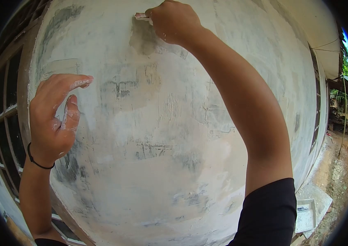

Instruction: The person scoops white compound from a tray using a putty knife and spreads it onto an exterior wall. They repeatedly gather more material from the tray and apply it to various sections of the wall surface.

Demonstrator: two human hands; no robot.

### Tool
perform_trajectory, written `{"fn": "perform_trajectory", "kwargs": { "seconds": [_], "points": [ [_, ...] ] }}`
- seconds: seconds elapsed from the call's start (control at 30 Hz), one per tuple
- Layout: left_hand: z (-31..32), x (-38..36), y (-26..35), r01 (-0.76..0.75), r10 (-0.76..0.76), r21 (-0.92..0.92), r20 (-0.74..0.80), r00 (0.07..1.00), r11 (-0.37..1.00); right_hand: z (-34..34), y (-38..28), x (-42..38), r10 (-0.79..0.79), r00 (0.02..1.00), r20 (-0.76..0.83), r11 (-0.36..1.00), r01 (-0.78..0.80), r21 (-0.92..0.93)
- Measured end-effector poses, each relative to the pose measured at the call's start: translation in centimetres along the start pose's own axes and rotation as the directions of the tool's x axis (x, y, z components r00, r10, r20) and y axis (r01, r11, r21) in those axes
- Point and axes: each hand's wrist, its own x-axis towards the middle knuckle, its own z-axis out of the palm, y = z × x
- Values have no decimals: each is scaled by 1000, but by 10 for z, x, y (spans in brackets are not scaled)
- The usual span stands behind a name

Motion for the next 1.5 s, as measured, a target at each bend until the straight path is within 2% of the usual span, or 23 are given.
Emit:
{"fn": "perform_trajectory", "kwargs": {
  "seconds": [0.07,0.1,0.27,0.37,0.4,0.43,0.5,0.57,0.6,0.67,0.7,0.77,0.8,0.83,0.9,1.03,1.1,1.13,1.23,1.3,1.33,1.43,1.5],
  "points": [
    [2,-5,0,21,-20,-13,18,1000,1000,18,-9,-26,-73,996,-46,997,71,-29],
    [3,-7,-1,36,-35,-22,34,999,999,25,-12,-42,-143,969,-201,989,150,19],
    [14,-14,-4,50,-49,-30,29,998,998,14,-33,-98,-249,951,-183,963,263,55],
    [17,-10,-1,52,-51,-48,27,998,997,-13,-25,-100,-218,969,-119,967,231,111],
    [18,-9,0,58,-57,-65,28,998,996,-21,-16,-92,-154,979,-133,965,178,192],
    [19,-7,2,56,-55,-66,21,998,996,-42,-14,-81,13,1000,-14,965,-9,262],
    [22,-3,4,47,-46,-90,12,999,995,-58,3,-49,298,926,231,733,-377,566],
    [25,0,7,38,-37,-96,13,999,995,-37,23,-21,414,869,272,474,-460,751],
    [26,1,8,33,-32,-100,15,999,994,-27,29,-9,417,868,272,474,-462,749],
    [29,1,11,40,-38,-108,16,999,993,-11,36,9,451,788,419,301,-576,760],
    [30,2,12,47,-45,-114,18,999,992,-5,39,10,454,787,417,300,-576,761],
    [30,3,13,43,-40,-107,26,999,993,5,45,10,463,734,497,419,-675,608],
    [30,3,13,44,-40,-104,37,998,994,-10,41,9,478,648,593,332,-758,561],
    [29,3,13,44,-40,-103,39,998,994,0,49,10,478,648,593,331,-758,562],
    [27,3,12,32,-30,-100,26,999,994,24,81,4,597,563,571,306,-818,486],
    [20,2,10,10,-8,-100,20,1000,995,4,110,-11,670,566,480,372,-816,442],
    [18,1,10,34,-31,-87,42,999,996,-7,115,-8,651,683,331,603,-731,320],
    [17,0,9,35,-31,-86,42,999,996,-17,104,-4,651,683,331,603,-730,321],
    [14,-3,8,37,-33,-84,44,998,996,-36,45,13,537,821,195,824,-560,88],
    [12,-5,7,51,-47,-84,48,998,995,-22,4,19,397,884,247,904,-423,58],
    [11,-6,8,49,-45,-84,49,998,995,-31,-24,20,366,864,345,894,-430,129],
    [7,-6,9,49,-47,-60,30,998,997,-22,-79,25,216,943,255,940,-272,208],
    [7,-3,10,60,-59,-41,32,998,997,-28,-105,33,230,953,199,895,-287,340]
  ]
}}
